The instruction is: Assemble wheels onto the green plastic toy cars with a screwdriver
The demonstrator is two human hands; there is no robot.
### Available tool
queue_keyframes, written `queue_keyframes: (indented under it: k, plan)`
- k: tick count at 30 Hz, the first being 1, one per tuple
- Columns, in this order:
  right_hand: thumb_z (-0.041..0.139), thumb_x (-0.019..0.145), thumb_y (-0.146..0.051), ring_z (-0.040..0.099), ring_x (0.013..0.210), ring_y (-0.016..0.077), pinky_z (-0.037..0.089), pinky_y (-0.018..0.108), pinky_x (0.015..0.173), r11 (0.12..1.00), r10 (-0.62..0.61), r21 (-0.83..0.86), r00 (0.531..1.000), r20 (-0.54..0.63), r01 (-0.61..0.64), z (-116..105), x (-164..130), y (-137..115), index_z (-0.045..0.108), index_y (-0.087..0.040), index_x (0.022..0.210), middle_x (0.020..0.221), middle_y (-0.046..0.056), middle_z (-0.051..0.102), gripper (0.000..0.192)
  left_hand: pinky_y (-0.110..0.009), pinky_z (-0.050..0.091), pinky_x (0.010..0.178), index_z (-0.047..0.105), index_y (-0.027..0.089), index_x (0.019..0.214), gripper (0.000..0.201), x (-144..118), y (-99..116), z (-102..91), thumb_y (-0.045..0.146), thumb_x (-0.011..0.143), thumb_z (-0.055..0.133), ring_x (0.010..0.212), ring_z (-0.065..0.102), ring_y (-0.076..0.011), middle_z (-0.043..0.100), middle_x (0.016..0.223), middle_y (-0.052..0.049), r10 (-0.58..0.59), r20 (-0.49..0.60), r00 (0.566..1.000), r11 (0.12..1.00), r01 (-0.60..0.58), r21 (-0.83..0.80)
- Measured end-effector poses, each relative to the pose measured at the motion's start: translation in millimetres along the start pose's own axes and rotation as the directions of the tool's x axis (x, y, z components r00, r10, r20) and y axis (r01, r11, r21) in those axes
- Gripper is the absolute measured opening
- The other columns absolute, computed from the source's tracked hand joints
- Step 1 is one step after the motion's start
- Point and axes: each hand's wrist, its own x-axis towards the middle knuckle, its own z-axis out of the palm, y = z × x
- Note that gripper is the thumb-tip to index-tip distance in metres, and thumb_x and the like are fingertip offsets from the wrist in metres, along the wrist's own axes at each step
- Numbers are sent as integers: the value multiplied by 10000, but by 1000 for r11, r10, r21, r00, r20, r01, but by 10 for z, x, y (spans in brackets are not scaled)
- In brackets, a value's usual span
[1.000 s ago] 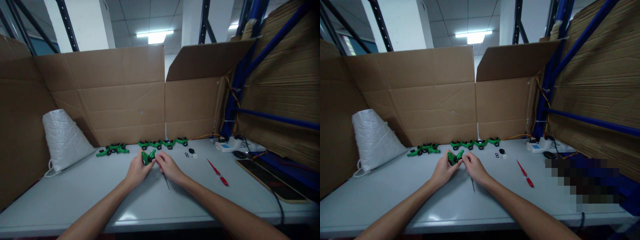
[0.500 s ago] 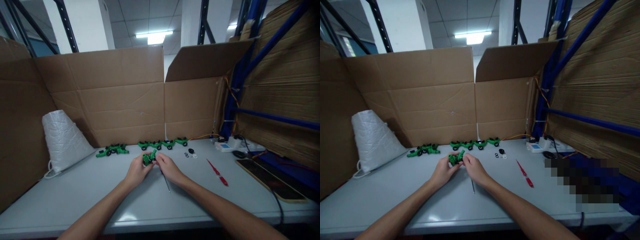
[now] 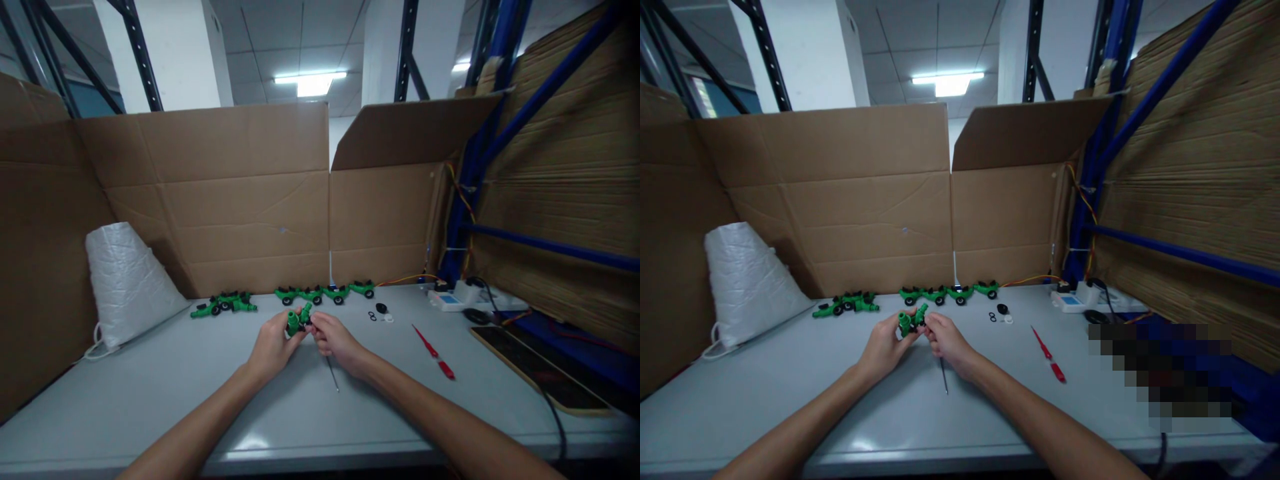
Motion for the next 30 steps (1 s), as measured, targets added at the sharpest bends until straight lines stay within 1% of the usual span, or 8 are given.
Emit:
queue_keyframes:
  k: [3,8,12,15,19,24,27,30]
  plan:
    - [694,891,-568,166,410,43,144,200,408,996,64,66,998,28,-66,-11,-1,-26,473,-231,816,569,-132,344,410,-363,543,943,704,220,1256,305,12,8,-10,358,985,724,1040,743,-267,786,1185,-98,13,7,1000,1000,-13,3]
    - [667,929,-472,185,390,39,127,199,411,983,110,144,992,55,-117,-37,-5,-51,515,-209,794,540,-127,341,332,-365,539,957,695,228,1269,308,17,33,-23,342,984,717,1061,735,-269,786,1173,-88,36,10,999,999,-36,-2]
    - [635,943,-425,183,387,38,113,198,407,980,127,148,990,56,-134,-50,-4,-65,532,-197,779,528,-125,331,299,-345,545,892,714,216,1211,250,11,36,-23,337,994,693,960,737,-252,789,1098,-85,10,34,999,1000,-10,26]
    - [620,937,-420,177,383,41,114,199,400,984,124,121,991,39,-128,-45,4,-74,528,-200,765,514,-128,316,294,-340,550,890,721,210,1192,253,19,52,-28,371,1002,678,927,732,-243,790,1051,-79,-22,40,999,1000,22,8]
    - [636,919,-471,172,377,46,123,203,391,992,107,63,994,12,-108,-25,9,-95,510,-214,754,504,-133,302,330,-331,549,882,737,199,1129,270,48,74,-37,424,986,698,909,728,-235,799,1030,-74,-63,48,997,997,65,-43]
    - [649,903,-502,176,389,43,113,203,397,998,57,-22,998,-23,-57,-14,0,-110,510,-212,733,525,-120,328,364,-304,535,756,759,181,1157,372,70,45,-19,469,923,770,866,717,-239,811,1046,-91,-126,14,992,987,127,-94]
    - [672,890,-531,193,401,46,112,209,403,998,28,-51,999,-37,-30,-15,-2,-101,516,-211,720,545,-103,361,394,-298,523,723,771,178,1145,402,69,22,-1,494,898,794,852,712,-236,809,1052,-95,-140,5,990,982,139,-129]
    - [704,857,-583,201,416,52,127,216,406,998,-6,-70,999,-44,3,-18,0,-88,528,-212,717,557,-96,370,434,-302,521,728,776,181,1123,395,68,22,9,500,891,798,839,704,-230,808,1028,-83,-139,-8,990,974,135,-183]
